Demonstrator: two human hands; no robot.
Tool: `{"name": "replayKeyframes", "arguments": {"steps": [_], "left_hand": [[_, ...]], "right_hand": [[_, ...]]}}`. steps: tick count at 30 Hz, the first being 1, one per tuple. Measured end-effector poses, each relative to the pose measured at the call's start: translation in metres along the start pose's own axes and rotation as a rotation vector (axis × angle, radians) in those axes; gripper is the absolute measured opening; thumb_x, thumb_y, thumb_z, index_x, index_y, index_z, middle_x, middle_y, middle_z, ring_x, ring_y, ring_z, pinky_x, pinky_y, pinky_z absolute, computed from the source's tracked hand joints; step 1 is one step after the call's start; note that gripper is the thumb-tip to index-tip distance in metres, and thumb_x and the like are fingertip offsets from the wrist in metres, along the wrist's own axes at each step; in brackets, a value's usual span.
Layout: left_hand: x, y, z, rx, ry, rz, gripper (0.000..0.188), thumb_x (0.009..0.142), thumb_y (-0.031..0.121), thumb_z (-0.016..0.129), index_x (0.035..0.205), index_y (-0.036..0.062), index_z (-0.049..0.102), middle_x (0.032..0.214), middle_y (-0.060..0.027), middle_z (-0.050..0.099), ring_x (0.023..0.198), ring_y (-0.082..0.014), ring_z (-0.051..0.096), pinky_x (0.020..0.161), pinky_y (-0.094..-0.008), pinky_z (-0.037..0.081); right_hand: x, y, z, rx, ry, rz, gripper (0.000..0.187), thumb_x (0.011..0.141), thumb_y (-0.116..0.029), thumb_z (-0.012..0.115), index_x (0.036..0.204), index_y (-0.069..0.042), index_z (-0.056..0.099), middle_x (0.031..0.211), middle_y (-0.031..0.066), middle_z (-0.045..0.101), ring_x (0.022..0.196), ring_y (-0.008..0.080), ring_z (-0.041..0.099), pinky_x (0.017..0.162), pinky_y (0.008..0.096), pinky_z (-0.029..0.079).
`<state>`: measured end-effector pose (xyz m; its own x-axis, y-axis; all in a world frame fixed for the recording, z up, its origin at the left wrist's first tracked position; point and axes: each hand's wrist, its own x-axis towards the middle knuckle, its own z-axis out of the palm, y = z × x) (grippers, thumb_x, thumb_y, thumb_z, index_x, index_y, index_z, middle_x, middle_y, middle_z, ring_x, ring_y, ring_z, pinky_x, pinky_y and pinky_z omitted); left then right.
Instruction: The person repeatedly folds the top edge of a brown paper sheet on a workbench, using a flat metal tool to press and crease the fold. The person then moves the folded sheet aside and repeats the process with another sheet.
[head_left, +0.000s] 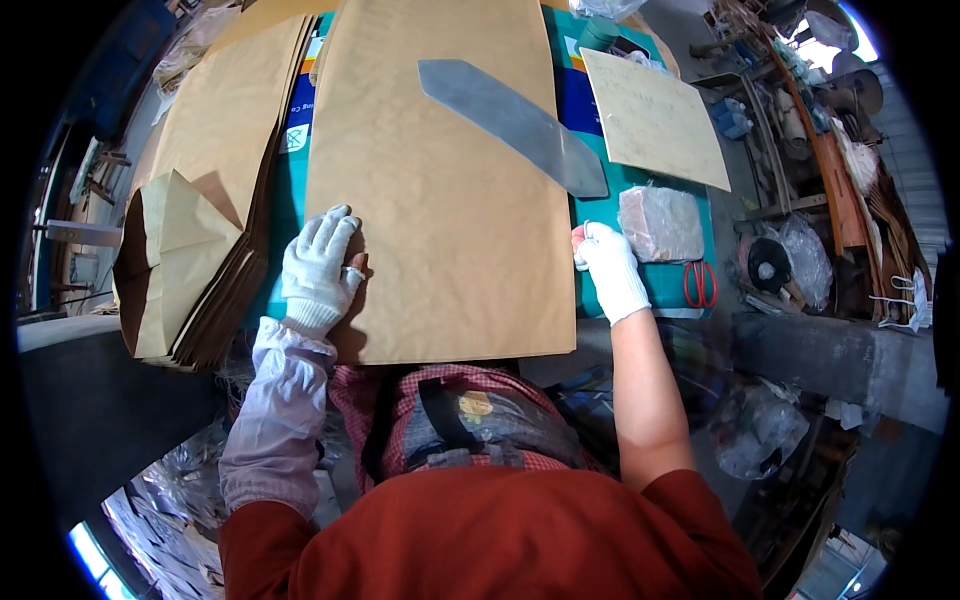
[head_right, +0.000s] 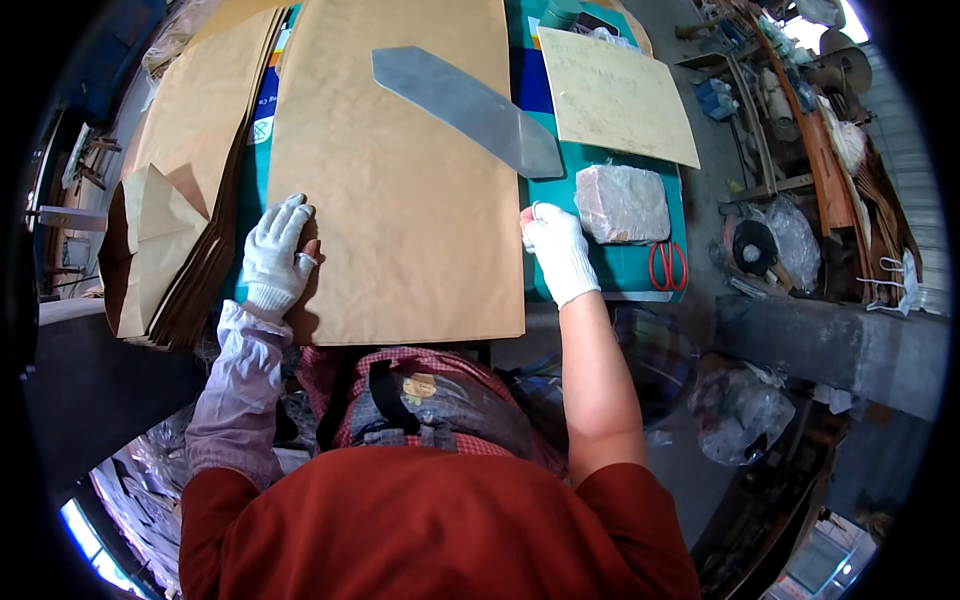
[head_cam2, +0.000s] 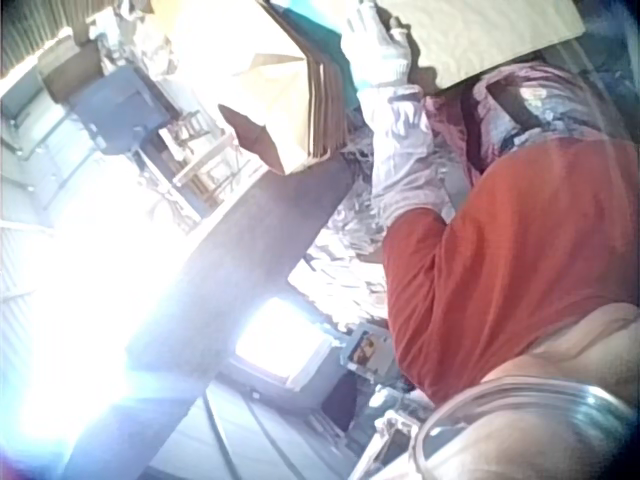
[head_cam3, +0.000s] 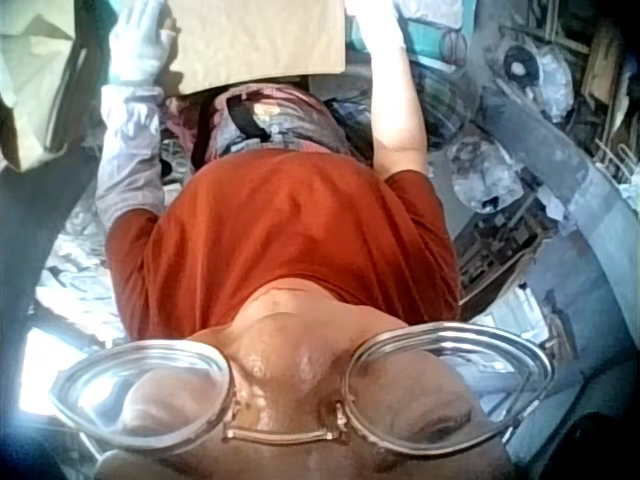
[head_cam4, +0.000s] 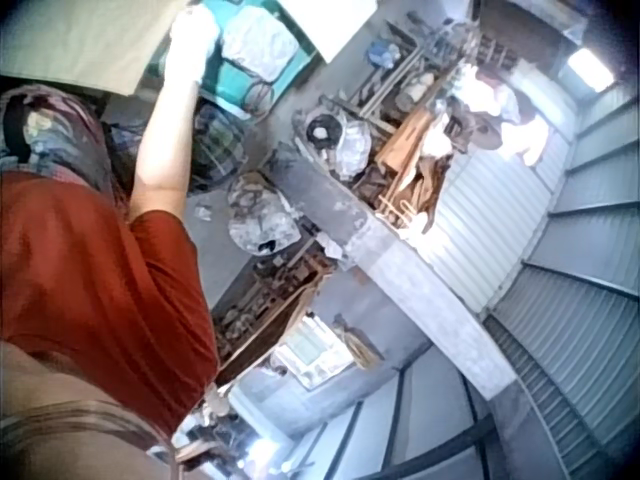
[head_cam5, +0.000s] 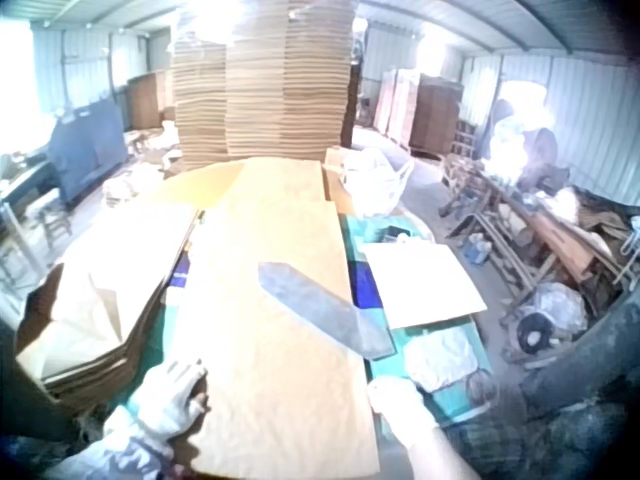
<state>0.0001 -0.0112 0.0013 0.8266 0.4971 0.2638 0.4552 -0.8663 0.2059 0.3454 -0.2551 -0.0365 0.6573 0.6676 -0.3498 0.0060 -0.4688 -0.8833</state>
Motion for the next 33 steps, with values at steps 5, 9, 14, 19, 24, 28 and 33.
{"name": "replayKeyframes", "arguments": {"steps": [5, 9, 14, 19, 24, 28, 33], "left_hand": [[0.000, 0.000, 0.002, 0.000, -0.005, -0.003, 0.054, 0.077, 0.013, 0.074, 0.129, 0.0042, 0.062, 0.139, -0.0168, 0.063, 0.126, -0.0394, 0.059, 0.103, -0.0493, 0.050], [0.002, 0.001, 0.000, -0.013, -0.008, 0.003, 0.055, 0.076, 0.012, 0.073, 0.129, 0.0039, 0.062, 0.139, -0.0173, 0.063, 0.126, -0.0401, 0.059, 0.103, -0.0501, 0.050], [-0.003, -0.010, 0.001, -0.084, 0.048, 0.025, 0.047, 0.076, 0.005, 0.074, 0.123, 0.0027, 0.067, 0.130, -0.0169, 0.068, 0.122, -0.0397, 0.062, 0.102, -0.0484, 0.053], [-0.009, -0.048, -0.030, -0.249, -0.181, -0.053, 0.040, 0.076, -0.007, 0.070, 0.115, 0.0033, 0.074, 0.127, -0.0133, 0.073, 0.127, -0.0353, 0.063, 0.106, -0.0431, 0.053], [-0.011, -0.054, -0.047, -0.189, -0.347, -0.128, 0.053, 0.078, -0.008, 0.068, 0.128, 0.0076, 0.070, 0.144, -0.0081, 0.064, 0.137, -0.0321, 0.057, 0.112, -0.0414, 0.049], [-0.020, -0.048, -0.026, -0.291, -0.248, -0.193, 0.056, 0.077, -0.009, 0.071, 0.131, 0.0046, 0.067, 0.148, -0.0141, 0.060, 0.140, -0.0346, 0.054, 0.117, -0.0404, 0.045], [-0.025, -0.045, -0.014, -0.289, -0.193, -0.200, 0.060, 0.076, -0.011, 0.070, 0.134, 0.0031, 0.065, 0.151, -0.0174, 0.057, 0.142, -0.0364, 0.052, 0.118, -0.0412, 0.044]], "right_hand": [[-0.004, -0.009, -0.003, -0.010, -0.009, 0.006, 0.015, 0.096, -0.010, 0.065, 0.103, 0.001, 0.071, 0.082, 0.0031, 0.068, 0.072, 0.0106, 0.060, 0.068, 0.0281, 0.049], [-0.005, -0.012, -0.005, -0.049, -0.011, -0.009, 0.017, 0.096, -0.009, 0.065, 0.108, 0.001, 0.071, 0.085, 0.0046, 0.071, 0.074, 0.0126, 0.063, 0.070, 0.0296, 0.052], [-0.003, 0.001, 0.008, -0.300, 0.110, -0.344, 0.030, 0.095, -0.013, 0.069, 0.124, -0.004, 0.068, 0.116, 0.0100, 0.074, 0.098, 0.0259, 0.071, 0.085, 0.0359, 0.056], [-0.015, 0.026, 0.006, -0.780, 0.150, -0.926, 0.026, 0.081, -0.017, 0.081, 0.105, -0.014, 0.072, 0.105, 0.0090, 0.073, 0.092, 0.0296, 0.070, 0.085, 0.0430, 0.056], [-0.009, -0.001, 0.000, -0.562, 0.055, -0.622, 0.025, 0.084, -0.010, 0.078, 0.109, -0.008, 0.074, 0.101, 0.0115, 0.074, 0.091, 0.0246, 0.072, 0.082, 0.0353, 0.057], [-0.018, 0.001, -0.003, -0.105, 0.046, -0.085, 0.022, 0.092, -0.006, 0.073, 0.114, -0.003, 0.074, 0.102, 0.0079, 0.076, 0.087, 0.0149, 0.068, 0.077, 0.0289, 0.055], [-0.019, -0.004, -0.011, 0.102, -0.038, -0.012, 0.021, 0.098, -0.013, 0.070, 0.113, 0.001, 0.074, 0.095, 0.0022, 0.073, 0.082, 0.0090, 0.063, 0.071, 0.0269, 0.051]]}}
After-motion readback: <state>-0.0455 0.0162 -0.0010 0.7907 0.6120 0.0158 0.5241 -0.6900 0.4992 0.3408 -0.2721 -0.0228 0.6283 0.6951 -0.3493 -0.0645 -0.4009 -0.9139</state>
